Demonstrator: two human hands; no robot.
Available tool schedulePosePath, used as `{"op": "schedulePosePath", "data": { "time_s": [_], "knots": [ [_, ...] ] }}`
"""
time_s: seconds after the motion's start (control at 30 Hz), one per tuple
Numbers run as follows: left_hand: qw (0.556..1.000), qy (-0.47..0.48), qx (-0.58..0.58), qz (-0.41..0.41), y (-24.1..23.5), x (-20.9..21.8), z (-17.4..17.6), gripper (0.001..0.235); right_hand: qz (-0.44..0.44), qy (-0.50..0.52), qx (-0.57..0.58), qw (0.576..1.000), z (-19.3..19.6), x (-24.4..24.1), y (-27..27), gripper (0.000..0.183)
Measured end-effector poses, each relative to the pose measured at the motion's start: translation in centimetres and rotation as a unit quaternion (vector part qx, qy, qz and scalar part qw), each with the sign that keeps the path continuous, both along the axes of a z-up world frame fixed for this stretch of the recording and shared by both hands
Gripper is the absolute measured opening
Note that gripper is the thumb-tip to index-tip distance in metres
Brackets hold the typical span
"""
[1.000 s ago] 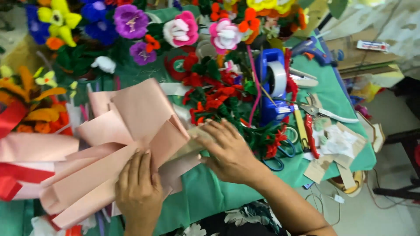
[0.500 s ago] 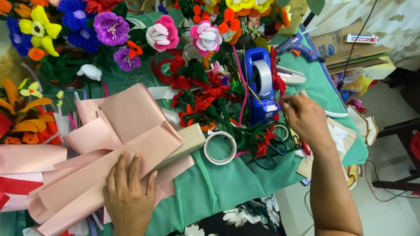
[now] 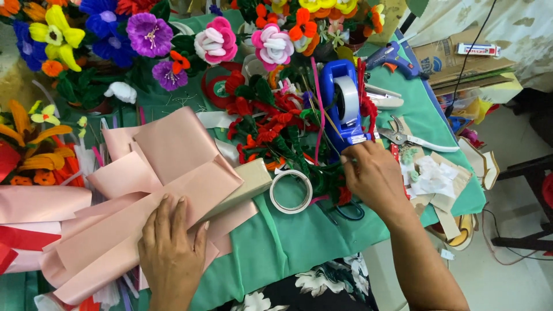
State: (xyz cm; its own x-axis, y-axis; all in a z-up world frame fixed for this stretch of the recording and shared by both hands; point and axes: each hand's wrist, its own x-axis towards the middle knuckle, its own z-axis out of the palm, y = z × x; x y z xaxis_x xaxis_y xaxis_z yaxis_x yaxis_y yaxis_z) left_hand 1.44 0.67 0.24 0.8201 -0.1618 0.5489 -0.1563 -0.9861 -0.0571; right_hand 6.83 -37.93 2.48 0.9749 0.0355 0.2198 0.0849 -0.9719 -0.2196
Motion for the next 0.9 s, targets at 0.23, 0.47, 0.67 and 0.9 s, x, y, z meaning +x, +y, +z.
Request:
{"op": "schedulePosePath", "data": {
  "time_s": [0.23,0.47,0.67,0.9],
  "knots": [
    [1.0,-0.002,-0.001,0.002,0.0,0.1,-0.2,0.051,0.042,-0.146,-0.068,0.986,3.4,3.4,1.2,0.026],
    [1.0,0.006,0.007,0.017,-0.1,0.3,-0.1,0.051,-0.023,0.172,-0.216,0.961,2.7,9.3,3.2,0.049],
    [1.0,0.019,0.006,0.024,0.1,0.5,0.0,0.055,-0.004,0.09,-0.192,0.977,0.3,11.2,3.2,0.03],
    [1.0,0.016,0.003,0.027,0.0,0.7,-0.2,0.054,-0.002,0.034,-0.053,0.998,2.5,10.3,3.2,0.024]
  ]
}}
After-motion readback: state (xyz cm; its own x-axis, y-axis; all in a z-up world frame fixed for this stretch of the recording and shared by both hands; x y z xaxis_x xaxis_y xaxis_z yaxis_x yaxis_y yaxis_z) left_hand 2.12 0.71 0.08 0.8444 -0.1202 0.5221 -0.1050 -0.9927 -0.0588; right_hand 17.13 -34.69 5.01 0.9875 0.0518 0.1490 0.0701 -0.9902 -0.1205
